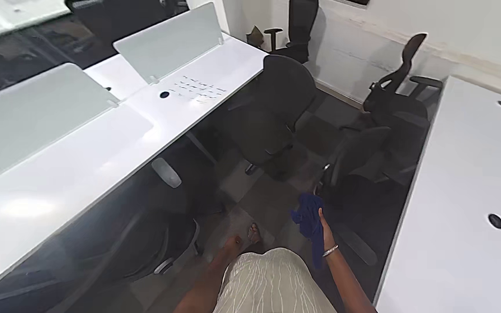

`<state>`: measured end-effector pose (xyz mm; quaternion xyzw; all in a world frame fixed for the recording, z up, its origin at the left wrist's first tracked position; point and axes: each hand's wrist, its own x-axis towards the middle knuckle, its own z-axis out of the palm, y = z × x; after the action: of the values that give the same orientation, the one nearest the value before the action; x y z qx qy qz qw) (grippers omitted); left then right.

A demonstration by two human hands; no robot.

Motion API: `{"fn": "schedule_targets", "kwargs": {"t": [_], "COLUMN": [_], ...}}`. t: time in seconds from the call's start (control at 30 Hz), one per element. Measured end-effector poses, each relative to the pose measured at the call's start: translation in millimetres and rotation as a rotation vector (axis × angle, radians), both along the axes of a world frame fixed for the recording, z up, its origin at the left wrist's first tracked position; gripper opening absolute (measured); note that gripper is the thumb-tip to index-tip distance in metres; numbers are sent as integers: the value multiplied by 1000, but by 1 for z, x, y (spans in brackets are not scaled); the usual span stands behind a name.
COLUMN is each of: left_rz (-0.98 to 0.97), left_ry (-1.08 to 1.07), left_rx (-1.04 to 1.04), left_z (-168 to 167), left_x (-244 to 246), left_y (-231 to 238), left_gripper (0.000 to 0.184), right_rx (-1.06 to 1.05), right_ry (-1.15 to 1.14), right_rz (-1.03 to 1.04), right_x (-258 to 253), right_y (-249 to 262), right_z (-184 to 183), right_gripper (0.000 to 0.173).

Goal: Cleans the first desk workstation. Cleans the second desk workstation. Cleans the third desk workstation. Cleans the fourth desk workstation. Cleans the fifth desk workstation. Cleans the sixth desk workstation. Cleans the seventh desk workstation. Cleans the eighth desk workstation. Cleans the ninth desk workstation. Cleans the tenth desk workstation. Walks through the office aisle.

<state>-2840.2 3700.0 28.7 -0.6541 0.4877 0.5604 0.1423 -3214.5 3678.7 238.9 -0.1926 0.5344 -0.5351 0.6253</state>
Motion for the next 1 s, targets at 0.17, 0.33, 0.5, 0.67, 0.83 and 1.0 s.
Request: {"fn": "schedule_targets", "kwargs": {"t": [0.17, 0.33, 0.5, 0.67, 0.83, 1.0], "left_rz": [168, 493, 595, 720, 735, 798], "left_ry": [8, 44, 27, 46, -28, 14], "left_rx": [6, 39, 81, 22, -117, -191], "left_z": [0, -23, -42, -26, 11, 6], "left_x": [57, 91, 98, 93, 102, 140], "left_y": [-6, -3, -21, -80, -166, -237], "left_gripper": [43, 43, 41, 39, 38, 33], "right_rx": [75, 133, 170, 137, 98, 65], "right_ry": [183, 256, 269, 278, 259, 229], "right_rz": [167, 176, 241, 205, 177, 209], "right_x": [63, 104, 111, 114, 137, 184], "right_y": [-59, -112, -173, -252, -334, -402], "right_z": [12, 7, -18, -29, -43, -53], "right_gripper": [51, 52, 53, 53, 57, 57]}}
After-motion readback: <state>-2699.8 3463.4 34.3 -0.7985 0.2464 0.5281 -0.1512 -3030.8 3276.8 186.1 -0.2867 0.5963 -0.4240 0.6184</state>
